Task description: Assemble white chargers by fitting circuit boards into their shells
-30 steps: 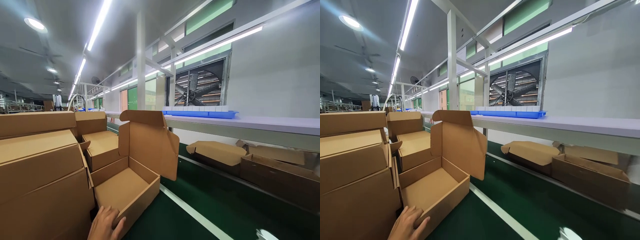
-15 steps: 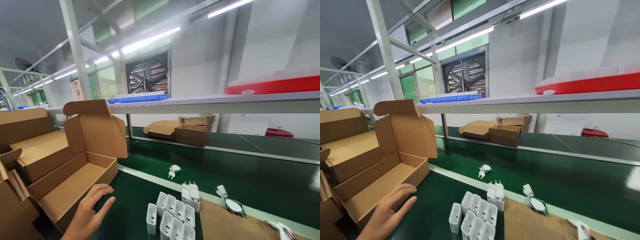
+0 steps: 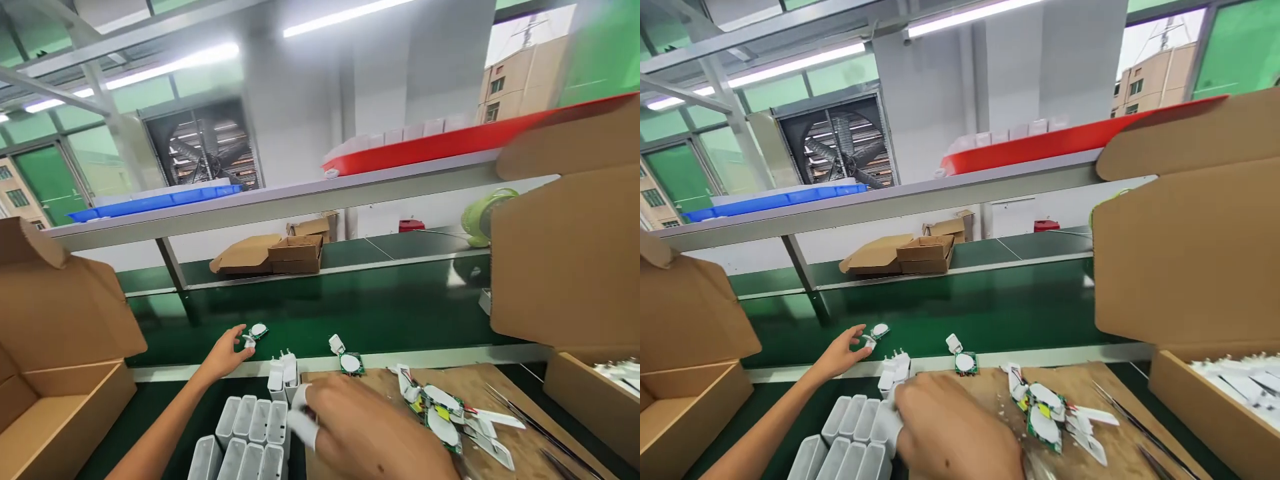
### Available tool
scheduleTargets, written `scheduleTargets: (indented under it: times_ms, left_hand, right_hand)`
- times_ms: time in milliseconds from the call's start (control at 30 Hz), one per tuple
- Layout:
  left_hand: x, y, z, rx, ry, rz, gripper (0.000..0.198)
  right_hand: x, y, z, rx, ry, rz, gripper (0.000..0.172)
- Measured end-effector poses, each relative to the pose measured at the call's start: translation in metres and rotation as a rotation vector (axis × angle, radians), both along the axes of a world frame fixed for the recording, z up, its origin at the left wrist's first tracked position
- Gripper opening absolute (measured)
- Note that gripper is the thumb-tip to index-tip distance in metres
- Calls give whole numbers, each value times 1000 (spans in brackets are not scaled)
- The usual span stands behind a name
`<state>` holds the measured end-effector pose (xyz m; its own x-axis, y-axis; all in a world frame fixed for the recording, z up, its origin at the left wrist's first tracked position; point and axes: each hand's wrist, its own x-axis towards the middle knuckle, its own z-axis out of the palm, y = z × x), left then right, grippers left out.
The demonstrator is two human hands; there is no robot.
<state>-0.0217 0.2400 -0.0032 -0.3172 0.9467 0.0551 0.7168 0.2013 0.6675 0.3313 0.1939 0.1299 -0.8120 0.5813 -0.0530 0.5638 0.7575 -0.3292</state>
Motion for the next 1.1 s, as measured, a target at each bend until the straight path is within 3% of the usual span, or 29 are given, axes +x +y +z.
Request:
scheduleTargets:
  times_ms: [100, 233, 367, 467, 567, 633, 733, 800, 933, 1100]
  left_hand:
    - [6, 42, -5, -114, 108, 26, 61]
    - [11, 69, -1, -207, 224, 37, 43]
    - [15, 69, 25, -172, 269, -16, 44]
    - [39, 70, 52, -113, 272, -129, 60]
    - [92, 74, 72, -92, 294, -341, 70]
    - [137, 75, 76, -96, 344, -516, 68]
    - [199, 72, 71, -132, 473, -723, 64]
    - [227, 72, 65, -171, 558, -798, 63]
    - [250, 76, 57, -263, 673, -839, 65]
    - [257, 71, 66, -257, 688, -800, 62]
  right_hand:
    - [-12, 31, -34, -68, -126, -92, 30]
    - [-29, 36, -89, -231, -207, -135, 31]
    - [-46, 37, -122, -297, -237, -246, 48]
    - [-53, 40, -137, -302, -231, -288, 53]
    - [-56, 37, -149, -269, -196, -285, 46]
    - [-56, 31, -155, -221, -167, -288, 40]
    - [-55, 21, -160, -159, -127, -308, 35]
    - [-55, 15, -160, -138, -104, -325, 32]
    - [-63, 6, -156, -125, -74, -368, 26]
    - [-72, 4, -148, -162, -89, -447, 32]
